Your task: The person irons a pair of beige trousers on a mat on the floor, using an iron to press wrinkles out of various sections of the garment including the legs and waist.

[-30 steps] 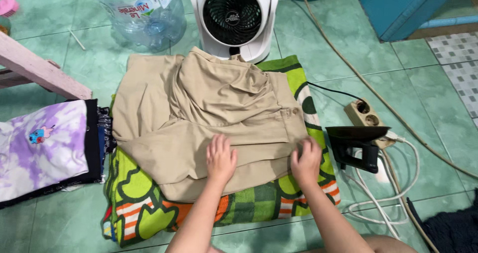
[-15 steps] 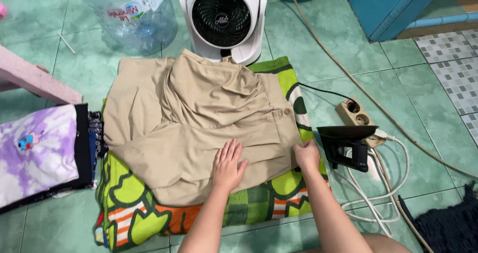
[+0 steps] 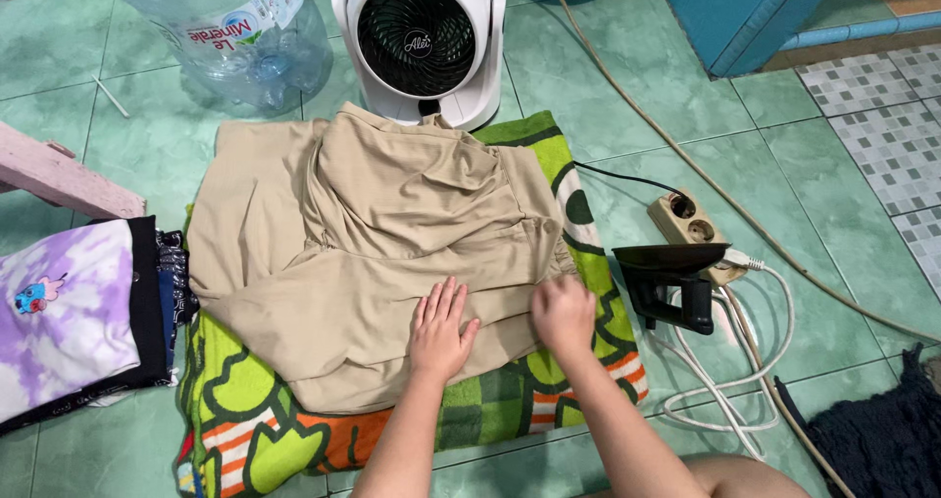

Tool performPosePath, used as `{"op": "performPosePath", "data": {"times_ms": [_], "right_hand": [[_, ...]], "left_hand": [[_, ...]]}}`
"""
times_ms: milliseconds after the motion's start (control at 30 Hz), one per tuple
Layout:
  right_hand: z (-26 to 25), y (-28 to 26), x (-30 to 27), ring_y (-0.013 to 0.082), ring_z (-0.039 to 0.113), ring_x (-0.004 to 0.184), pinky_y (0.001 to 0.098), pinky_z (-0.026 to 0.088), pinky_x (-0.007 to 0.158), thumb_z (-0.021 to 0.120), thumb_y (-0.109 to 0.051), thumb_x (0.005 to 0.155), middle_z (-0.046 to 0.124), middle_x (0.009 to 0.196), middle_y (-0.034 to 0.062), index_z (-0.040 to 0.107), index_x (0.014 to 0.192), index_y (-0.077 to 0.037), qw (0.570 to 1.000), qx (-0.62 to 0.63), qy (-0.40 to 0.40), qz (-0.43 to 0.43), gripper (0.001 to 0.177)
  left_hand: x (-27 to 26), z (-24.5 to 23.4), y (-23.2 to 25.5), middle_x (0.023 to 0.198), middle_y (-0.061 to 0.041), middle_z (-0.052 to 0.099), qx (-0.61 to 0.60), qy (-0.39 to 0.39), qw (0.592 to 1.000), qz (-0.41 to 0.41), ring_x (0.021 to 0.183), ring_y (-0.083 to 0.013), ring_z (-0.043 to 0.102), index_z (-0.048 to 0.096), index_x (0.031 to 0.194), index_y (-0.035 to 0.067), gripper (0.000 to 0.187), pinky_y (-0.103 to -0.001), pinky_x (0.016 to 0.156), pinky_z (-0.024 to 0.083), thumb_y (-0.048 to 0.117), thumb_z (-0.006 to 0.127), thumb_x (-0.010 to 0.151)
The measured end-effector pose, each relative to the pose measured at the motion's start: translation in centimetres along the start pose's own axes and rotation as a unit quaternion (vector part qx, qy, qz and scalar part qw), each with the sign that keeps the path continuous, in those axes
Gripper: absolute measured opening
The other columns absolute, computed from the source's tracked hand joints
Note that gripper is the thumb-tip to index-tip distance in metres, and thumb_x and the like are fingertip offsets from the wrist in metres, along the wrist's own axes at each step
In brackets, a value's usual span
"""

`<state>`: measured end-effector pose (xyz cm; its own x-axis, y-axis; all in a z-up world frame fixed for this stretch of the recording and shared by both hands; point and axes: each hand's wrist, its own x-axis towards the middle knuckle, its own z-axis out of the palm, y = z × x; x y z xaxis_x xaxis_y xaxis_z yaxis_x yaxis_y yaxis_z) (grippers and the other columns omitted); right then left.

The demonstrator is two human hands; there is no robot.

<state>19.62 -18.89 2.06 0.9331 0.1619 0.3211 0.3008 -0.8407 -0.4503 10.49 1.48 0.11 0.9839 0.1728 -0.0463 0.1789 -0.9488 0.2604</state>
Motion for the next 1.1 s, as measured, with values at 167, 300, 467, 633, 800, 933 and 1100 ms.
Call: {"op": "performPosePath", "data": {"times_ms": [167, 300, 467, 633, 800, 933, 1100], "right_hand": [[1.9, 4.1, 4.4, 0.0438, 0.066, 0.100, 0.0509, 0.054, 0.087, 0.062, -0.018, 0.089, 0.067, 0.114, 0.0207, 0.077, 0.100, -0.008, 0.980, 0.077, -0.032, 0.183, 0.021], [4.3, 5.9, 7.4, 0.0377, 0.071, 0.092, 0.0460, 0.056, 0.082, 0.068, -0.021, 0.082, 0.075, 0.101, 0.0181, 0.080, 0.102, -0.010, 0.960, 0.099, -0.161, 0.205, 0.025], [4.6, 7.4, 9.0, 0.0276, 0.073, 0.074, 0.0391, 0.053, 0.072, 0.068, -0.020, 0.085, 0.076, 0.093, 0.0192, 0.079, 0.096, -0.002, 0.839, 0.392, -0.236, 0.295, 0.025], [2.9, 6.6, 8.3, 0.0340, 0.068, 0.083, 0.0424, 0.052, 0.078, 0.060, -0.017, 0.087, 0.072, 0.092, 0.0233, 0.073, 0.102, 0.006, 0.915, 0.251, -0.134, 0.285, 0.031], [2.3, 3.7, 6.6, 0.0412, 0.056, 0.112, 0.0447, 0.045, 0.098, 0.058, -0.013, 0.088, 0.057, 0.123, 0.0284, 0.061, 0.123, 0.007, 0.953, 0.166, -0.108, 0.230, 0.040], [1.1, 1.0, 4.7, 0.0471, 0.047, 0.134, 0.0465, 0.039, 0.114, 0.056, -0.009, 0.089, 0.046, 0.147, 0.0326, 0.052, 0.139, 0.008, 0.996, 0.081, 0.024, 0.034, 0.053], [3.1, -2.0, 2.2, 0.0342, 0.040, 0.148, 0.0464, 0.033, 0.123, 0.057, -0.024, 0.095, 0.039, 0.160, 0.0166, 0.043, 0.151, -0.007, 0.983, 0.043, -0.133, -0.120, 0.061]], "left_hand": [[-0.1, -0.2, 0.0, 0.168, -0.003, 0.023, -0.004, -0.003, 1.000, 0.004, 0.153, -0.0233, 0.022, 0.032, 0.158, 0.020, 0.069, -0.043, 0.124, 0.015, 0.051, 0.047, 0.099], [-0.2, -0.5, 0.2, 0.168, -0.002, 0.023, -0.007, -0.014, 1.000, -0.006, 0.153, -0.0225, 0.021, 0.031, 0.159, 0.021, 0.069, -0.043, 0.124, 0.014, 0.051, 0.046, 0.099], [-0.1, -0.4, -0.1, 0.167, -0.002, 0.022, -0.021, -0.009, 1.000, 0.000, 0.152, -0.0233, 0.021, 0.031, 0.158, 0.020, 0.068, -0.044, 0.123, 0.014, 0.051, 0.046, 0.100], [-0.4, -0.2, -0.3, 0.167, -0.004, 0.025, -0.023, 0.014, 1.000, 0.015, 0.153, -0.0241, 0.023, 0.034, 0.158, 0.019, 0.067, -0.043, 0.124, 0.016, 0.050, 0.047, 0.100], [-0.6, -0.2, -0.2, 0.167, -0.004, 0.026, -0.023, 0.017, 0.999, 0.014, 0.152, -0.0247, 0.024, 0.035, 0.157, 0.018, 0.068, -0.044, 0.123, 0.017, 0.050, 0.048, 0.099], [-0.4, -0.4, -0.1, 0.166, -0.005, 0.026, -0.022, 0.026, 0.999, 0.020, 0.152, -0.0255, 0.024, 0.035, 0.157, 0.017, 0.068, -0.045, 0.123, 0.017, 0.050, 0.050, 0.099], [-0.2, -0.9, 0.4, 0.167, -0.006, 0.024, -0.006, -0.001, 1.000, -0.004, 0.153, -0.0251, 0.023, 0.040, 0.152, 0.016, 0.065, -0.045, 0.123, 0.016, 0.049, 0.052, 0.096]]}}
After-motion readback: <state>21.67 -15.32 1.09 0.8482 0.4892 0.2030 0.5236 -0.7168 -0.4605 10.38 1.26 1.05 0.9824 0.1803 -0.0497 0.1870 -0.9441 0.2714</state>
